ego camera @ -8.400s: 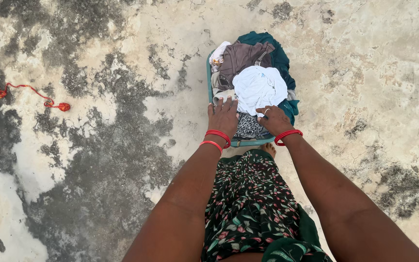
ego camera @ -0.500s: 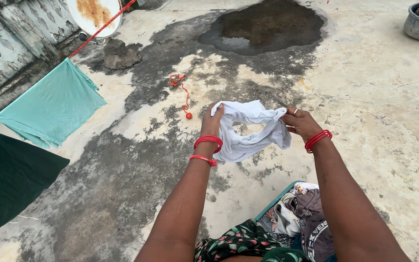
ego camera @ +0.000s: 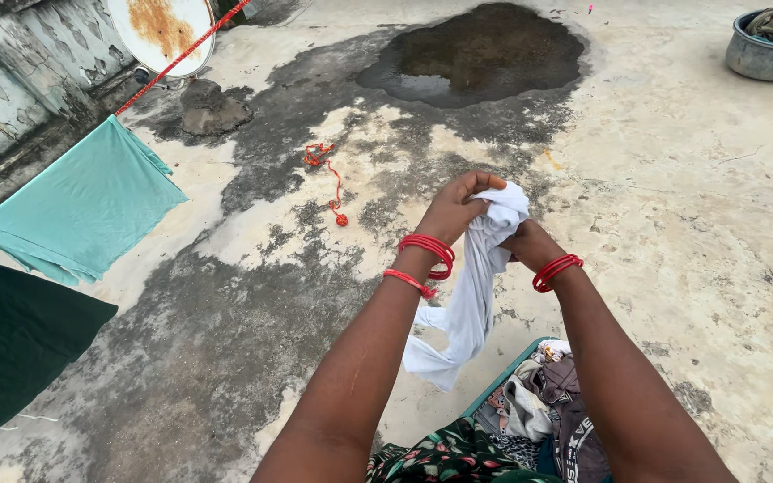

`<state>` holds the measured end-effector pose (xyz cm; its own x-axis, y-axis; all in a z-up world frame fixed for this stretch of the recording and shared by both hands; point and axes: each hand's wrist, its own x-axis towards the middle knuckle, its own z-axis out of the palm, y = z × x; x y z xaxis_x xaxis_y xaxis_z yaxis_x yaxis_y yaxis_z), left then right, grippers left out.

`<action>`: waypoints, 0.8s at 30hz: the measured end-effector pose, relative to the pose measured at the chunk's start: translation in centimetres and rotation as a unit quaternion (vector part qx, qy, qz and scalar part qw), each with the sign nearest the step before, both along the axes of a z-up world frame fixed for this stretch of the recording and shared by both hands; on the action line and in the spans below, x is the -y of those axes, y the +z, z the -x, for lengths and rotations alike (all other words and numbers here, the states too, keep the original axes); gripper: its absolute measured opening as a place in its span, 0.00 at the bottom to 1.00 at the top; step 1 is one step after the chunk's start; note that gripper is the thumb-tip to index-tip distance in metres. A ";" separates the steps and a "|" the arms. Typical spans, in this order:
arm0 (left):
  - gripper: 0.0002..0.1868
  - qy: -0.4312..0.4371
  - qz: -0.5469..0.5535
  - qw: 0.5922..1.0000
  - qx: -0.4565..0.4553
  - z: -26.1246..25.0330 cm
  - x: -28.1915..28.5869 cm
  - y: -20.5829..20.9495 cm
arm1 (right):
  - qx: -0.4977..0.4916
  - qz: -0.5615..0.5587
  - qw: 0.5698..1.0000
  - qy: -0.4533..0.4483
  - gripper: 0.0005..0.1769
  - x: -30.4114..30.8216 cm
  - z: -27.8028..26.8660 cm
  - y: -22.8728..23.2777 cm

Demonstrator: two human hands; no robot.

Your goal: The person takes wet clothes from a laundry basket and hangs them on a clothesline on a rooftop.

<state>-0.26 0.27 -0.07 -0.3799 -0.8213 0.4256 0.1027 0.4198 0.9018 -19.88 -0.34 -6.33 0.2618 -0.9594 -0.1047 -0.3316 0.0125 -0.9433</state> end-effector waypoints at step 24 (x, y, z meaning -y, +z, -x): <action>0.34 0.180 -0.196 0.954 -0.140 -2.3 -2.9 -1.3 | -0.324 0.028 0.944 0.061 0.21 -1.6 4.0 1.3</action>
